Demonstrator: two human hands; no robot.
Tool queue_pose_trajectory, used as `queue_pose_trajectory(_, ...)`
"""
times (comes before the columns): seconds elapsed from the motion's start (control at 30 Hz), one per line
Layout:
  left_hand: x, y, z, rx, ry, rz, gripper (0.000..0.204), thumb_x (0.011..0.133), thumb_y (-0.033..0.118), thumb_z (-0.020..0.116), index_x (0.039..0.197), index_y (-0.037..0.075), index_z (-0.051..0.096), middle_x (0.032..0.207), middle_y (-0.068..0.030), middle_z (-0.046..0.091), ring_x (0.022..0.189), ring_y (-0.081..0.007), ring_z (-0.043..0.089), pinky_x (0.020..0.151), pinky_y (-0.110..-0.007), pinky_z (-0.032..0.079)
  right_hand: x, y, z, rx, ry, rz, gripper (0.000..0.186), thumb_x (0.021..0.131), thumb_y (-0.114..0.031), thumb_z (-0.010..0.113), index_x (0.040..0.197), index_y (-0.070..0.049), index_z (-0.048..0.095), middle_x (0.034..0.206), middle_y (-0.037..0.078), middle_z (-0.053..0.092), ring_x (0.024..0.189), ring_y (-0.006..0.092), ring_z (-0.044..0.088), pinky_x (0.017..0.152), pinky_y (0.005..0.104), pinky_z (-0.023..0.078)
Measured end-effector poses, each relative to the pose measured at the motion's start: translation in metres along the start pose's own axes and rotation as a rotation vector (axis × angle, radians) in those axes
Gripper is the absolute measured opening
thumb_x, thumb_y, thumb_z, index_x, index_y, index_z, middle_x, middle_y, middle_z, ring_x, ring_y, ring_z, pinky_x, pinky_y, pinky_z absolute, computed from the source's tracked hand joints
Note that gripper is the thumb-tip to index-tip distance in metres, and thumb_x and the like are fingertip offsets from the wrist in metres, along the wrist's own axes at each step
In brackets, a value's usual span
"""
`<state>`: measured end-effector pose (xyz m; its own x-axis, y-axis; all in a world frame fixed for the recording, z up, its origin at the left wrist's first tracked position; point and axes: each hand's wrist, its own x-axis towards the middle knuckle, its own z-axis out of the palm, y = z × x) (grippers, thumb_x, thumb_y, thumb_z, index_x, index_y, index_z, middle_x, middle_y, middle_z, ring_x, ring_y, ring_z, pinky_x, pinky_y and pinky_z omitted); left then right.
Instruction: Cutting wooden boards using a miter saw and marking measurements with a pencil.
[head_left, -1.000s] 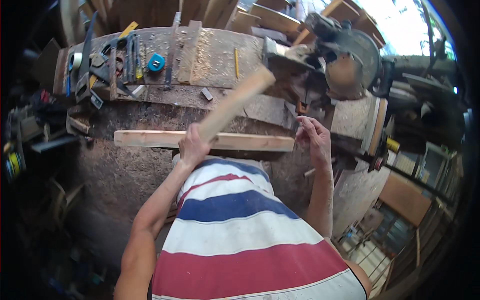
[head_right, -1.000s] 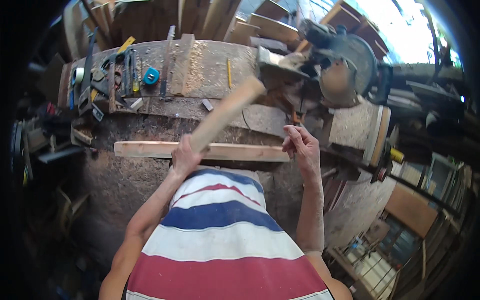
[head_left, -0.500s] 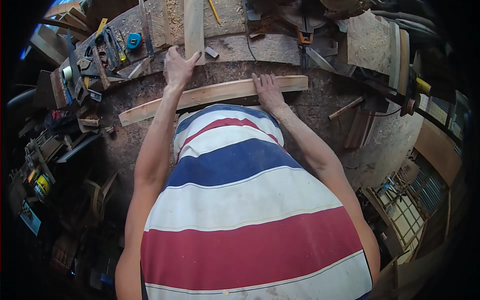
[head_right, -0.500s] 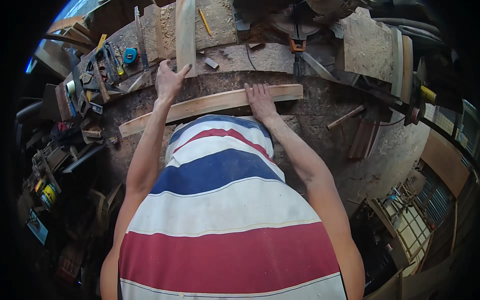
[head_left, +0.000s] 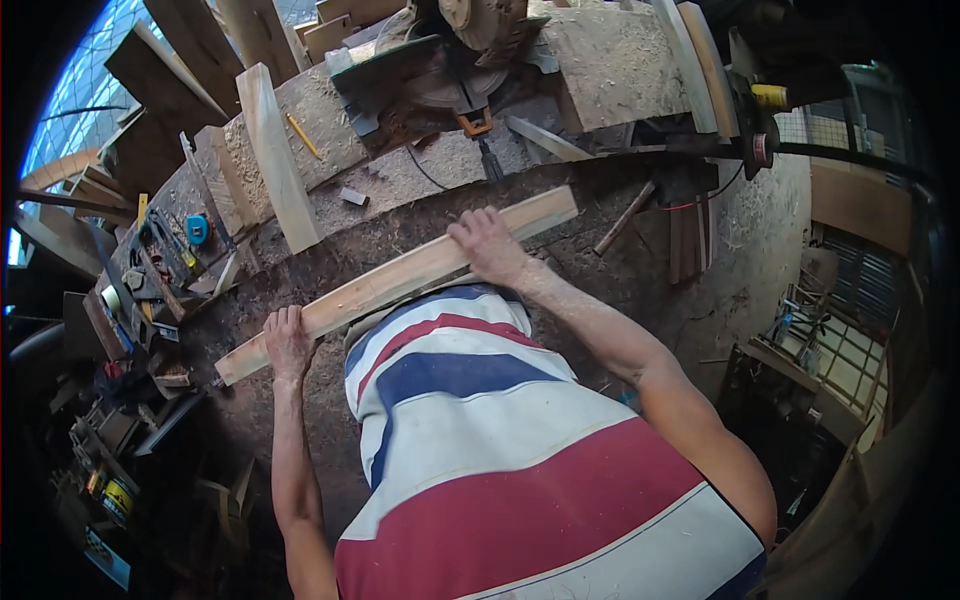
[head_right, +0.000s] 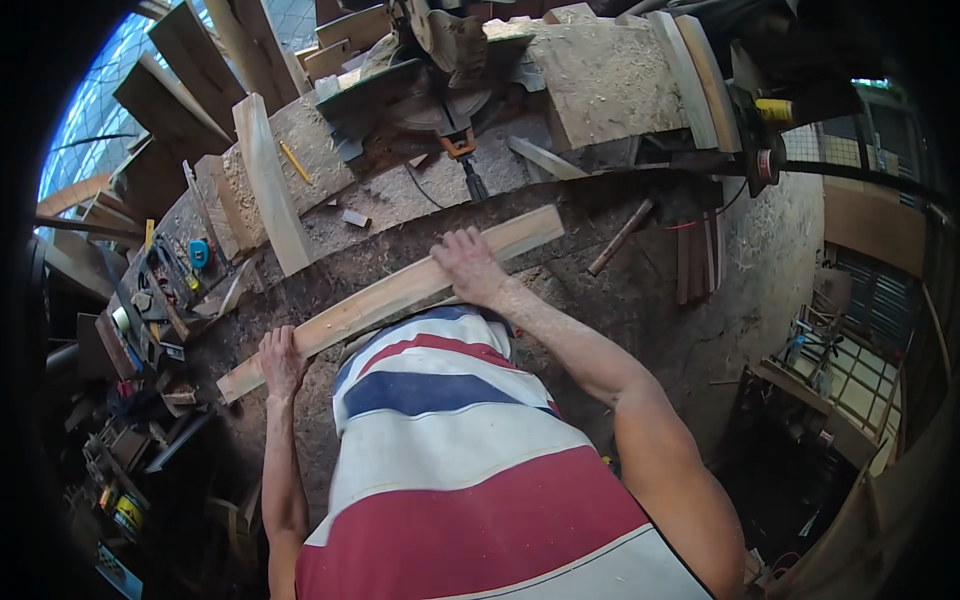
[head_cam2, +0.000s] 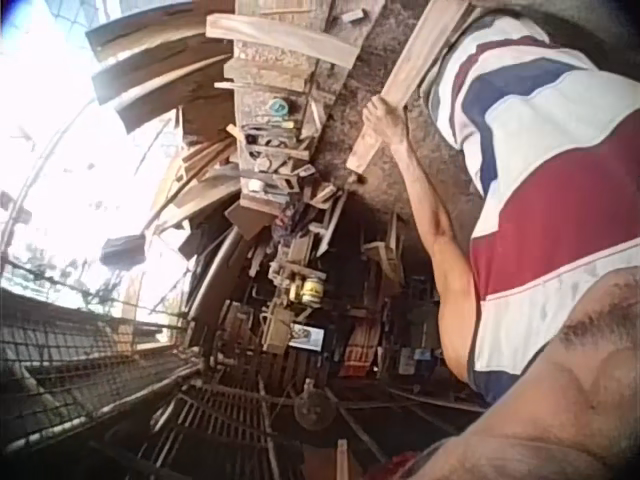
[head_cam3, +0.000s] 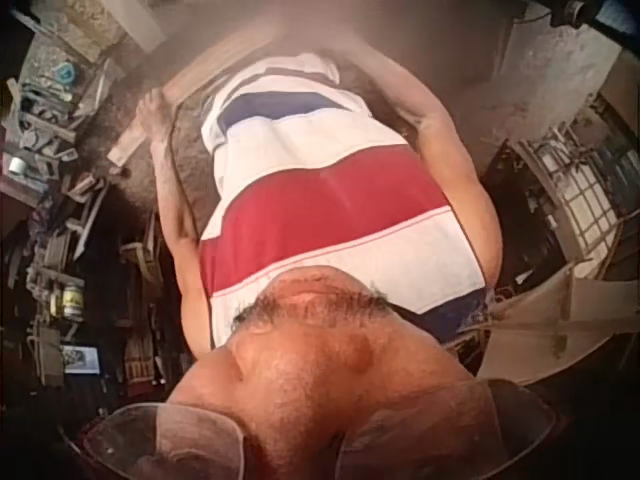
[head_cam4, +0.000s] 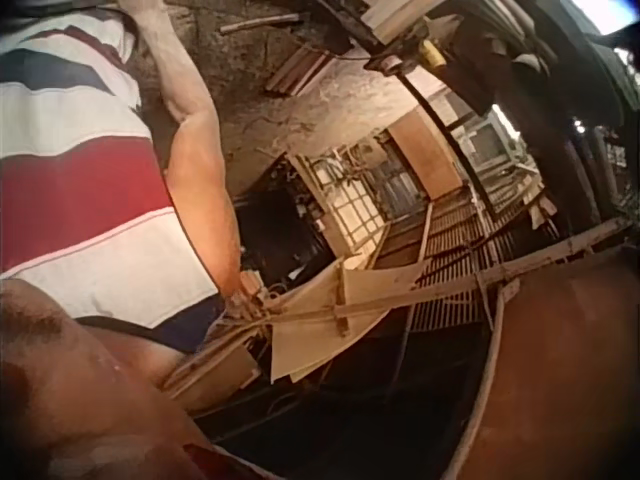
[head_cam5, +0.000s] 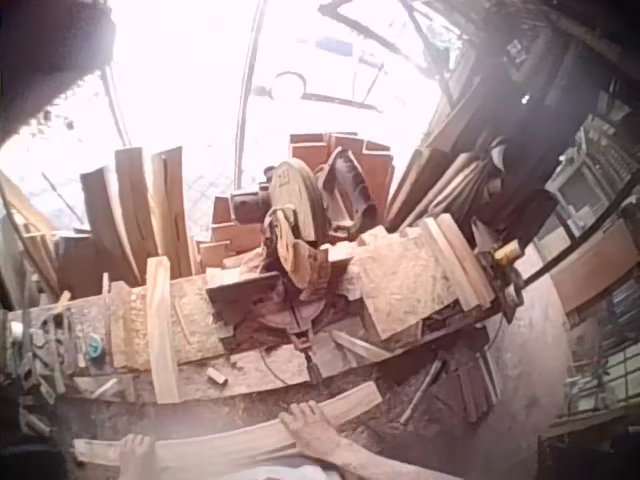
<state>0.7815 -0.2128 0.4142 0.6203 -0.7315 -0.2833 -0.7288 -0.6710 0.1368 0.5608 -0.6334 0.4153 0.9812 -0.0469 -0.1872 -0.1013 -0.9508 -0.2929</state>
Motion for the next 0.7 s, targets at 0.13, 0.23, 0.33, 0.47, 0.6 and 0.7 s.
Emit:
queue_pose_trajectory(0.13, 0.07, 0.054, -0.052, -0.189, 0.35, 0.109, 0.047, 0.074, 0.013, 0.084, 0.115, 0.008, 0.063, 0.105, -0.0117, 0.064, 0.108, -0.0337, 0.063, 0.097, -0.046, 0.048, 0.013, 0.087, -0.066, -0.143, 0.147, 0.062, 0.056, 0.073, -0.005, 0.067, 0.128, -0.011, 0.062, 0.124, 0.014, 0.059, 0.126, 0.0338, 0.053, 0.118, 0.0527, 0.03)
queue_pose_trajectory(0.23, 0.162, 0.087, -0.073, -0.101, 0.377, 0.156, 0.058, 0.068, 0.018, 0.091, 0.117, 0.009, 0.063, 0.108, -0.0113, 0.066, 0.108, -0.0314, 0.064, 0.093, -0.043, 0.048, 0.051, 0.164, -0.1, -0.264, 0.25, 0.141, 0.049, 0.079, -0.007, 0.067, 0.128, -0.012, 0.064, 0.128, 0.014, 0.062, 0.133, 0.0328, 0.052, 0.12, 0.0547, 0.029)
queue_pose_trajectory(0.33, 0.252, 0.113, -0.086, -0.159, 0.425, 0.21, 0.048, 0.076, 0.024, 0.088, 0.113, 0.009, 0.062, 0.106, -0.0125, 0.065, 0.107, -0.0349, 0.065, 0.093, -0.047, 0.05, 0.096, 0.234, -0.13, -0.31, 0.171, 0.269, 0.058, 0.082, -0.012, 0.075, 0.137, -0.014, 0.059, 0.132, 0.014, 0.061, 0.138, 0.0354, 0.051, 0.121, 0.0566, 0.032)
queue_pose_trajectory(0.47, 0.327, 0.135, -0.09, -0.054, 0.43, 0.16, 0.061, 0.074, 0.029, 0.092, 0.123, 0.009, 0.061, 0.115, -0.0118, 0.066, 0.115, -0.0339, 0.063, 0.101, -0.047, 0.049, 0.137, 0.292, -0.149, -0.253, 0.21, 0.362, 0.061, 0.084, -0.012, 0.075, 0.142, -0.013, 0.056, 0.139, 0.016, 0.059, 0.143, 0.0377, 0.05, 0.118, 0.0586, 0.038)
queue_pose_trajectory(0.6, 0.325, 0.128, -0.086, -0.025, 0.481, 0.007, 0.081, 0.071, 0.042, 0.096, 0.135, 0.01, 0.059, 0.127, -0.0116, 0.066, 0.124, -0.0339, 0.06, 0.109, -0.048, 0.045, 0.139, 0.315, -0.147, -0.23, 0.185, 0.42, 0.067, 0.085, -0.016, 0.08, 0.145, -0.011, 0.053, 0.143, 0.019, 0.055, 0.142, 0.04, 0.052, 0.115, 0.0569, 0.045)
queue_pose_trajectory(0.7, 0.324, 0.106, -0.09, 0.008, 0.358, -0.123, 0.089, 0.068, 0.059, 0.095, 0.134, 0.008, 0.063, 0.124, -0.0131, 0.069, 0.125, -0.0344, 0.061, 0.108, -0.048, 0.045, 0.133, 0.327, -0.144, -0.215, 0.325, 0.395, 0.069, 0.082, -0.02, 0.086, 0.142, -0.008, 0.054, 0.138, 0.02, 0.056, 0.136, 0.0405, 0.056, 0.112, 0.0527, 0.049)
